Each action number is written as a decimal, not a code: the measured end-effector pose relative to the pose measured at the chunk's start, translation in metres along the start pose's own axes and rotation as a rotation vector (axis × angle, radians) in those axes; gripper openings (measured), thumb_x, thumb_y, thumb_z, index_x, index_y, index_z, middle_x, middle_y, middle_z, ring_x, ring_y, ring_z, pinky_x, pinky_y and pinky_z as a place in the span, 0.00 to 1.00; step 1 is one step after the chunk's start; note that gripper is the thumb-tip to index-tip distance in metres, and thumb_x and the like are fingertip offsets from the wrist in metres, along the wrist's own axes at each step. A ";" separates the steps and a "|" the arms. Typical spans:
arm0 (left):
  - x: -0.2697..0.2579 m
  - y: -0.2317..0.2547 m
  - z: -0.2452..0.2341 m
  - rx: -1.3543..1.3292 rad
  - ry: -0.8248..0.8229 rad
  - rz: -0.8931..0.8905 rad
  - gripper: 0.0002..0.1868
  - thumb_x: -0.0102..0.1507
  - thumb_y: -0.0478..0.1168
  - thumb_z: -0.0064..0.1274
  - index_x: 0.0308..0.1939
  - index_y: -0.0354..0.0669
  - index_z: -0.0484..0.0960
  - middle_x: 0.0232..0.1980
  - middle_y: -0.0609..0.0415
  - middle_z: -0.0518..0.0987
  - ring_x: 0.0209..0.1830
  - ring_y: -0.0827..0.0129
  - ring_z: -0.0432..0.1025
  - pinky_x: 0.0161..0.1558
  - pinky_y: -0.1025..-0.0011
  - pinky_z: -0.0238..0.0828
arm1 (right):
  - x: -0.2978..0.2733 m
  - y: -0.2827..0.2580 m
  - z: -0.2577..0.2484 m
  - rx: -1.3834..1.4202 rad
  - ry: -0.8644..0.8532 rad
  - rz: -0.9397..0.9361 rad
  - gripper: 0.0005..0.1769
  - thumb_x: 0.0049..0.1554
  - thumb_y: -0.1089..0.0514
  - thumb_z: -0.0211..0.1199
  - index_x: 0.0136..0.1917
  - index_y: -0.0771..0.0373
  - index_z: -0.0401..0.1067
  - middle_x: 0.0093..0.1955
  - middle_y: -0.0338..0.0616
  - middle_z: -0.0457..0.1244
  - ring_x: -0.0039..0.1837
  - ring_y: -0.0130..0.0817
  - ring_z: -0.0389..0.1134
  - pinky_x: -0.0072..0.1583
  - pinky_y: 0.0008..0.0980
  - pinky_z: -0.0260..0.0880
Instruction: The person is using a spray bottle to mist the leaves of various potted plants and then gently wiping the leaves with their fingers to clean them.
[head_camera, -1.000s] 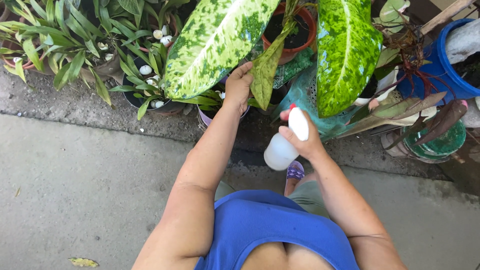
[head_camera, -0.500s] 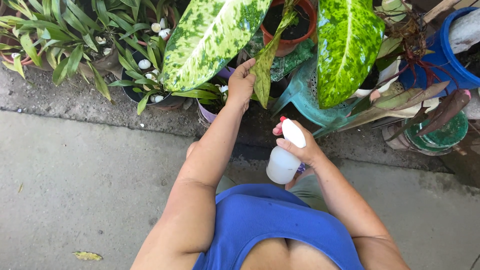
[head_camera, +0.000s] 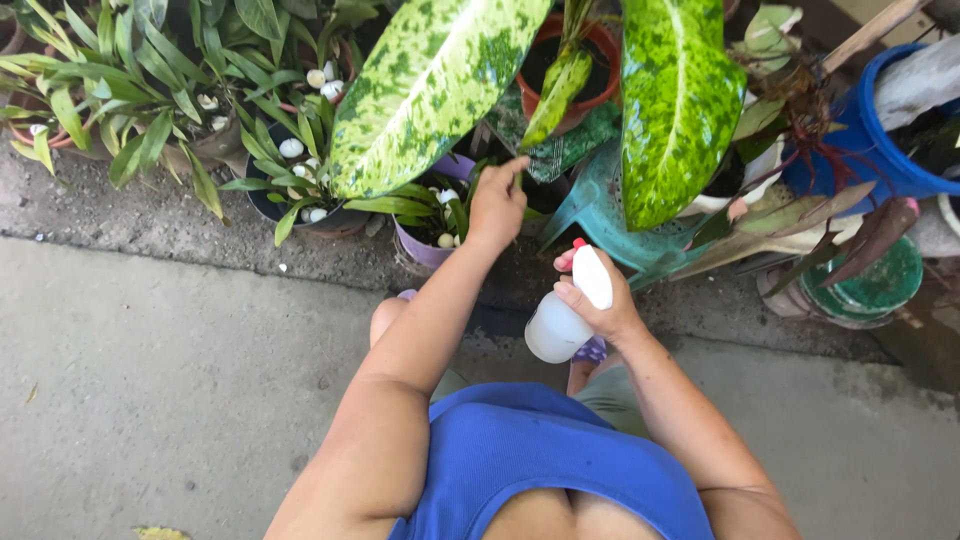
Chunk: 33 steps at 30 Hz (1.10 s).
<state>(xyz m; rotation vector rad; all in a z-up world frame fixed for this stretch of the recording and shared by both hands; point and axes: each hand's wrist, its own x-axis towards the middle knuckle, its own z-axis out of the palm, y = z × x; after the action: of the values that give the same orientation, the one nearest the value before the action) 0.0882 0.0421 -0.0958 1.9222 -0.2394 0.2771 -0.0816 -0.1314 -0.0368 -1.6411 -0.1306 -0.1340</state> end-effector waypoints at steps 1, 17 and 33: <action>-0.002 0.002 0.000 -0.002 0.006 0.009 0.27 0.60 0.31 0.51 0.63 0.56 0.81 0.46 0.50 0.74 0.50 0.56 0.74 0.58 0.63 0.72 | 0.002 -0.001 0.001 -0.003 -0.001 -0.010 0.26 0.50 0.56 0.78 0.58 0.69 0.73 0.53 0.54 0.71 0.57 0.39 0.72 0.60 0.42 0.74; -0.046 0.091 -0.038 -0.380 -0.584 0.200 0.43 0.52 0.31 0.56 0.74 0.49 0.68 0.67 0.33 0.70 0.69 0.39 0.64 0.70 0.49 0.60 | 0.034 -0.011 -0.003 -0.399 0.235 -0.203 0.38 0.50 0.45 0.79 0.64 0.68 0.68 0.53 0.65 0.67 0.59 0.58 0.70 0.58 0.53 0.72; -0.058 0.113 -0.023 -0.592 -0.383 0.069 0.54 0.47 0.35 0.71 0.76 0.38 0.62 0.62 0.41 0.68 0.52 0.50 0.77 0.53 0.61 0.78 | 0.034 -0.028 0.014 0.273 0.121 -0.124 0.55 0.47 0.41 0.76 0.78 0.63 0.53 0.67 0.44 0.56 0.67 0.31 0.60 0.68 0.33 0.65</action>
<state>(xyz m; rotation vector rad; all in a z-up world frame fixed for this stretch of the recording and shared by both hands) -0.0021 0.0254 -0.0054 1.3639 -0.5743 -0.1161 -0.0530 -0.1152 -0.0052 -1.3496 -0.1511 -0.2965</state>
